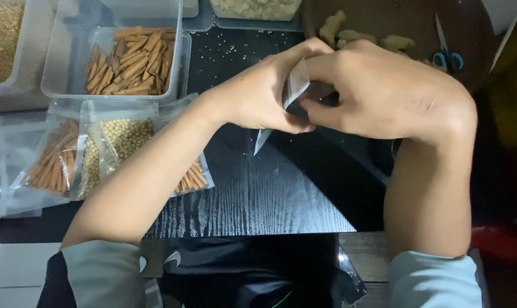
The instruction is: The person picks up pieces of ginger from a tray, places them into a small clear plastic pouch, and seals the pouch by hand.
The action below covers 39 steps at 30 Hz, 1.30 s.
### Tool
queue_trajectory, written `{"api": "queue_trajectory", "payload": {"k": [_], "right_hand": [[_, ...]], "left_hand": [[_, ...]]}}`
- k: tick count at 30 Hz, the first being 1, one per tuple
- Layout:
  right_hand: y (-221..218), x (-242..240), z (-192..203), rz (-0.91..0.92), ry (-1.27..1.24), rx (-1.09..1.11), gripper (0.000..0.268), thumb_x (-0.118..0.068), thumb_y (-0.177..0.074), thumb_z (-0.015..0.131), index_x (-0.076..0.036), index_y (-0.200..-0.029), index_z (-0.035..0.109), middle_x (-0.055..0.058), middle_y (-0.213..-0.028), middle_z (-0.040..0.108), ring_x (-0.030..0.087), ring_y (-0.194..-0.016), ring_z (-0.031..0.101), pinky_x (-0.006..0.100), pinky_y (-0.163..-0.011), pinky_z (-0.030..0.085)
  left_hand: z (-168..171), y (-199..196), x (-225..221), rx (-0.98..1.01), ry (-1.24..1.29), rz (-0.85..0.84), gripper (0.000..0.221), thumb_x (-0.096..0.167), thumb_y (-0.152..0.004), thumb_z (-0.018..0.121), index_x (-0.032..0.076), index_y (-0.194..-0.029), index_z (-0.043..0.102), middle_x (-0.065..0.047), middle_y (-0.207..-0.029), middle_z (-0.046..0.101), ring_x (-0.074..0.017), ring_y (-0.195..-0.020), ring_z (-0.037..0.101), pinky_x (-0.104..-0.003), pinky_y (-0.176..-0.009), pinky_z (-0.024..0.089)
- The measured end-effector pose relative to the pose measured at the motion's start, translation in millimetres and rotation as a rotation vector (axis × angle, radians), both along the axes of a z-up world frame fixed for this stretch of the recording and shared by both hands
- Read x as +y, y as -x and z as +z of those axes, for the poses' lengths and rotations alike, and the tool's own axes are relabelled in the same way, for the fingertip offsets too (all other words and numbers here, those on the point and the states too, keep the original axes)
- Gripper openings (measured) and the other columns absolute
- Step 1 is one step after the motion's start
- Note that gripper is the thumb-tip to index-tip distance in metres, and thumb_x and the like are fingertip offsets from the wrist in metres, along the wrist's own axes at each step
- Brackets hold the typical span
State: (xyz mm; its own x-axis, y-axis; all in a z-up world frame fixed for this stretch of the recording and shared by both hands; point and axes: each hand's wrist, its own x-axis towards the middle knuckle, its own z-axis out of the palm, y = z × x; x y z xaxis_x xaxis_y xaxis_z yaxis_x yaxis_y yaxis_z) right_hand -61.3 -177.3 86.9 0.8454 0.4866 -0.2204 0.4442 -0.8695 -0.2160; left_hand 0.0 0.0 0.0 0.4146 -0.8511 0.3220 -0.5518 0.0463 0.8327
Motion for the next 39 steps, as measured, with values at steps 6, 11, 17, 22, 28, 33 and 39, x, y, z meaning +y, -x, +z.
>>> {"api": "queue_trajectory", "payload": {"k": [6, 11, 17, 22, 28, 33, 39], "right_hand": [[-4.1, 1.3, 0.8, -0.034, 0.055, 0.120, 0.017, -0.032, -0.097, 0.063, -0.025, -0.100, 0.079, 0.001, -0.066, 0.074, 0.019, -0.050, 0.063, 0.036, -0.062, 0.047], [-8.9, 1.4, -0.6, -0.045, 0.086, 0.188, 0.019, -0.034, -0.098, 0.064, -0.022, -0.089, 0.076, 0.001, -0.056, 0.066, 0.017, -0.049, 0.055, 0.033, -0.062, 0.044], [-4.6, 5.6, 0.3, -0.002, 0.084, 0.151, 0.017, -0.034, -0.096, 0.065, -0.028, -0.105, 0.078, 0.000, -0.066, 0.075, 0.019, -0.057, 0.065, 0.035, -0.067, 0.049], [2.2, 11.4, -0.5, -0.002, 0.109, 0.107, 0.025, -0.035, -0.095, 0.064, -0.031, -0.115, 0.078, 0.001, -0.077, 0.079, 0.022, -0.063, 0.070, 0.038, -0.066, 0.051], [1.5, 8.9, -4.1, 0.062, 0.050, 0.000, 0.023, -0.033, -0.095, 0.065, -0.017, -0.106, 0.078, 0.006, -0.081, 0.078, 0.026, -0.065, 0.068, 0.042, -0.064, 0.049], [8.7, 18.8, -2.8, 0.014, 0.113, 0.008, 0.024, -0.033, -0.100, 0.061, -0.015, -0.097, 0.077, 0.007, -0.067, 0.072, 0.024, -0.057, 0.061, 0.040, -0.057, 0.045], [8.1, 15.9, -9.1, 0.070, 0.073, -0.062, 0.025, -0.033, -0.094, 0.067, -0.008, -0.096, 0.071, 0.011, -0.071, 0.066, 0.028, -0.059, 0.060, 0.043, -0.056, 0.043]], "left_hand": [[-0.7, -1.4, -1.2, 0.013, -0.124, -0.015, 0.077, 0.015, -0.080, 0.085, 0.012, -0.141, 0.038, -0.009, -0.133, 0.064, -0.0255, -0.125, 0.065, -0.040, -0.110, 0.050], [-4.0, -5.0, -2.3, 0.029, -0.123, -0.037, 0.074, 0.017, -0.080, 0.085, 0.010, -0.139, 0.042, -0.006, -0.133, 0.062, -0.0223, -0.124, 0.064, -0.036, -0.104, 0.052], [-2.9, -2.9, 2.1, -0.005, -0.108, -0.066, 0.073, 0.016, -0.081, 0.087, 0.009, -0.139, 0.042, -0.009, -0.135, 0.061, -0.0245, -0.127, 0.063, -0.037, -0.108, 0.050], [-8.7, -4.9, 5.9, -0.084, -0.172, -0.035, 0.088, 0.020, -0.079, 0.091, 0.007, -0.146, 0.035, -0.014, -0.142, 0.060, -0.0306, -0.131, 0.061, -0.042, -0.111, 0.048], [-4.5, -10.0, 8.8, -0.204, -0.079, -0.067, 0.080, 0.018, -0.080, 0.093, 0.009, -0.139, 0.040, -0.011, -0.134, 0.060, -0.0263, -0.127, 0.060, -0.038, -0.106, 0.047], [-2.6, -4.7, 11.8, -0.207, -0.145, 0.004, 0.078, 0.018, -0.079, 0.091, 0.010, -0.140, 0.044, -0.010, -0.136, 0.059, -0.0280, -0.126, 0.060, -0.040, -0.100, 0.050], [3.1, -5.0, 16.4, -0.229, -0.131, -0.020, 0.076, 0.016, -0.079, 0.091, 0.009, -0.139, 0.045, -0.010, -0.130, 0.057, -0.0270, -0.122, 0.057, -0.039, -0.098, 0.048]]}}
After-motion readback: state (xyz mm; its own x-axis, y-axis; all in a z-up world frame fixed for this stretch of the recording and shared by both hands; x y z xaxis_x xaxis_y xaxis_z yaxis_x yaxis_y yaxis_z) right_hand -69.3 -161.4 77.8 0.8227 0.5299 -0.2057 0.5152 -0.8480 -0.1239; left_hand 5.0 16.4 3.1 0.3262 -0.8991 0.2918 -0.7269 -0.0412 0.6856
